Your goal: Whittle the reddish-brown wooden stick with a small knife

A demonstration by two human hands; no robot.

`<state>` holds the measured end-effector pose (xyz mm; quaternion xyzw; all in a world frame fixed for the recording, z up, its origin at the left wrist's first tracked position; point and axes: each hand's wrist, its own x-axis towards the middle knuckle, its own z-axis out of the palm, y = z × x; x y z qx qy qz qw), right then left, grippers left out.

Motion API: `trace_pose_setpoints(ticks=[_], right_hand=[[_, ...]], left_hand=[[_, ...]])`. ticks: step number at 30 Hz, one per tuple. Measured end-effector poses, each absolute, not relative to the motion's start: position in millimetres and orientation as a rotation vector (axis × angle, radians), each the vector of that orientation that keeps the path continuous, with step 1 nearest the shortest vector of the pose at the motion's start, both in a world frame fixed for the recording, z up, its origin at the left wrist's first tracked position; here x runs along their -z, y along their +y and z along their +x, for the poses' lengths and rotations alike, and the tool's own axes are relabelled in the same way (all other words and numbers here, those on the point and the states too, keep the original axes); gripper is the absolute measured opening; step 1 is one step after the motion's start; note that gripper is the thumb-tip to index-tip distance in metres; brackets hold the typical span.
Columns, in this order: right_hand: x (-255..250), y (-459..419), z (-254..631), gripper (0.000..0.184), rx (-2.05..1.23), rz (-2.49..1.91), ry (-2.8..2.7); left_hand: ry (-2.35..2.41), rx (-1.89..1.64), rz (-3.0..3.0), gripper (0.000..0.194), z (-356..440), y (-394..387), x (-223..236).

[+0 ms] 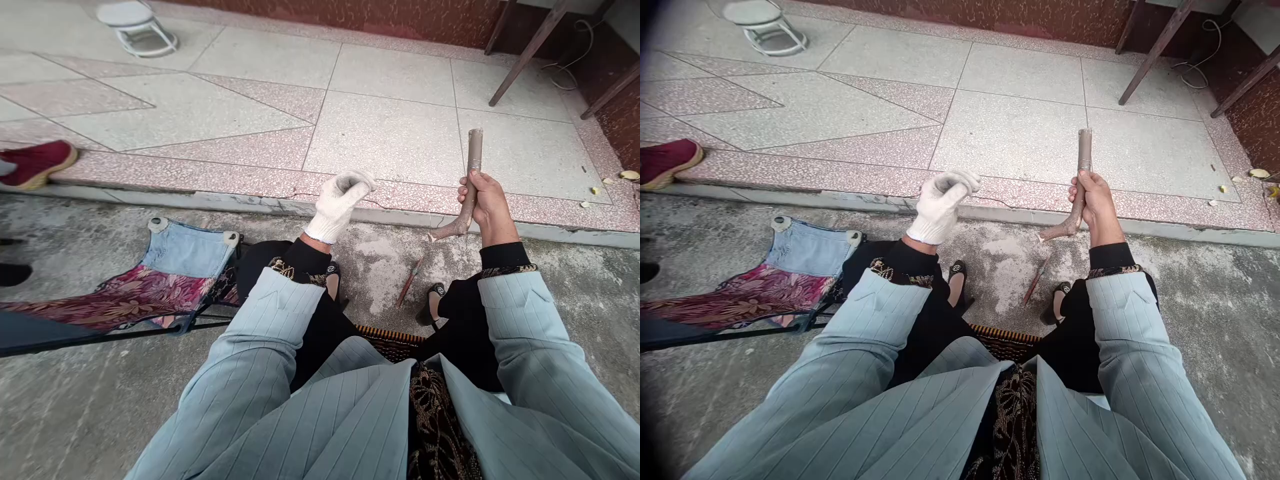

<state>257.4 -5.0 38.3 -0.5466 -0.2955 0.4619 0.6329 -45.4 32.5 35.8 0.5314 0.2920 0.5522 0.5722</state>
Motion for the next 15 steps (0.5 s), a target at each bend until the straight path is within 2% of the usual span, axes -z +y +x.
trace_pose_setpoints(ticks=[4,15], right_hand=[[-44.5,-7.8,253.7,0.030,-1.066,-1.240,-0.684],[-38.4,-6.0,250.9,0.029,-1.090,-1.191,-0.674]], left_hand=[[0.749,-1.303,1.141,0.022,-45.1,35.3,-35.8],[0.665,-1.242,0.850,0.037,-41.5,34.1,-33.7]])
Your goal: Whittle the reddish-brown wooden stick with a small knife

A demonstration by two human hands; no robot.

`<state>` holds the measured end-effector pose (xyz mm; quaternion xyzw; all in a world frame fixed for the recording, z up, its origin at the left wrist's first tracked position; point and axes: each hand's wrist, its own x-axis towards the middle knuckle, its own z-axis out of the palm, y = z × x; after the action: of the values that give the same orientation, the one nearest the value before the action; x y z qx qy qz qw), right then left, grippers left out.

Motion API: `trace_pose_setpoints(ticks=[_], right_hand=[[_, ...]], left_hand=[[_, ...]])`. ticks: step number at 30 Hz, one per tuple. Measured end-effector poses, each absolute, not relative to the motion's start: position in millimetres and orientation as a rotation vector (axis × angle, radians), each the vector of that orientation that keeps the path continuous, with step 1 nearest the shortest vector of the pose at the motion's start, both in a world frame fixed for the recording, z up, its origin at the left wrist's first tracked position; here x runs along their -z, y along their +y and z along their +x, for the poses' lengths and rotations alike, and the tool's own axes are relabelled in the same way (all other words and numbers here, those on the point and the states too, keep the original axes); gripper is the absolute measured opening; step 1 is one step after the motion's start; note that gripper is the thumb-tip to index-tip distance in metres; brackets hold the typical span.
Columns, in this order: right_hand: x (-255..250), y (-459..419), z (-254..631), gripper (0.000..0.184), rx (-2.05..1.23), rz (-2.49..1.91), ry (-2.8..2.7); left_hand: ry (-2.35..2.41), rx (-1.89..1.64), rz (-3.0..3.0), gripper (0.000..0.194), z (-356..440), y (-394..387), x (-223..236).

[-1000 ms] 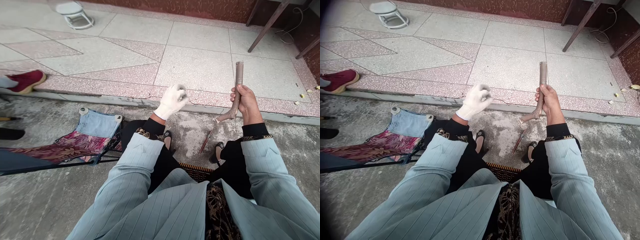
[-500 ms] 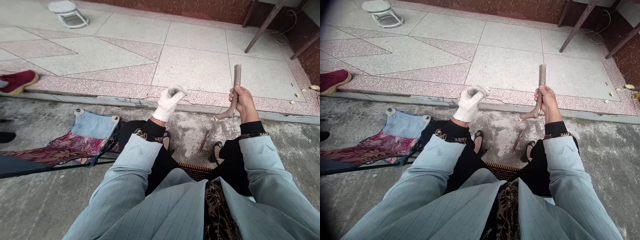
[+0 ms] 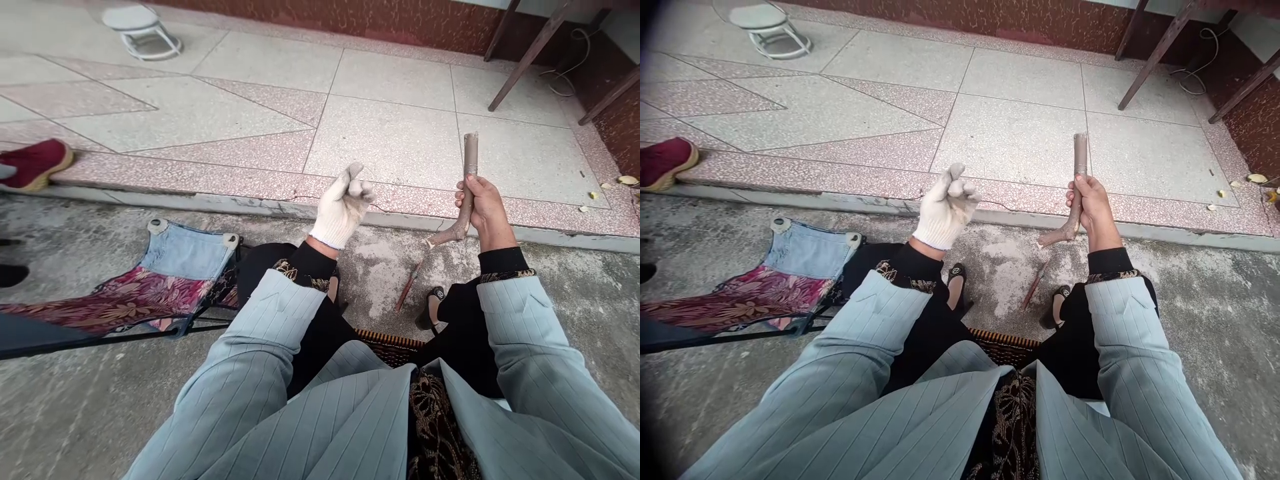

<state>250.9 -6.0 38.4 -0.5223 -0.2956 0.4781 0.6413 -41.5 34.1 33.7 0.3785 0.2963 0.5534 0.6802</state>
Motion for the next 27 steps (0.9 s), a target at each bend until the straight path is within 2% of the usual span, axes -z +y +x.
trace_pose_setpoints(ticks=[7,10,14,18,22,25,27], right_hand=[[-34.9,-5.0,250.2,0.032,-1.105,-1.197,-0.655],[-35.4,-4.8,251.6,0.031,-1.113,-1.210,-0.652],[-35.7,-4.7,254.0,0.029,-1.103,-1.202,-0.649],[-36.5,-4.7,255.1,0.028,-1.091,-1.200,-0.623],[-39.1,-4.3,257.9,0.032,-0.993,-1.108,-0.643],[-41.3,-5.3,257.8,0.038,-0.990,-1.087,-0.746],[-41.0,-6.3,253.6,0.044,-1.057,-1.099,-0.848]], left_hand=[[0.518,-1.316,0.964,0.036,-44.2,19.6,-46.6],[0.457,-1.353,0.824,0.038,-43.4,20.4,-45.6],[0.495,-1.393,0.615,0.023,-46.0,33.6,-39.2],[0.579,-1.425,0.409,0.025,-54.6,51.5,-27.7],[0.774,-1.413,0.294,0.028,-60.8,60.9,-2.6],[1.063,-1.246,0.359,0.029,-65.3,61.9,22.6],[1.340,-1.049,0.544,0.019,-70.2,60.7,35.6]])
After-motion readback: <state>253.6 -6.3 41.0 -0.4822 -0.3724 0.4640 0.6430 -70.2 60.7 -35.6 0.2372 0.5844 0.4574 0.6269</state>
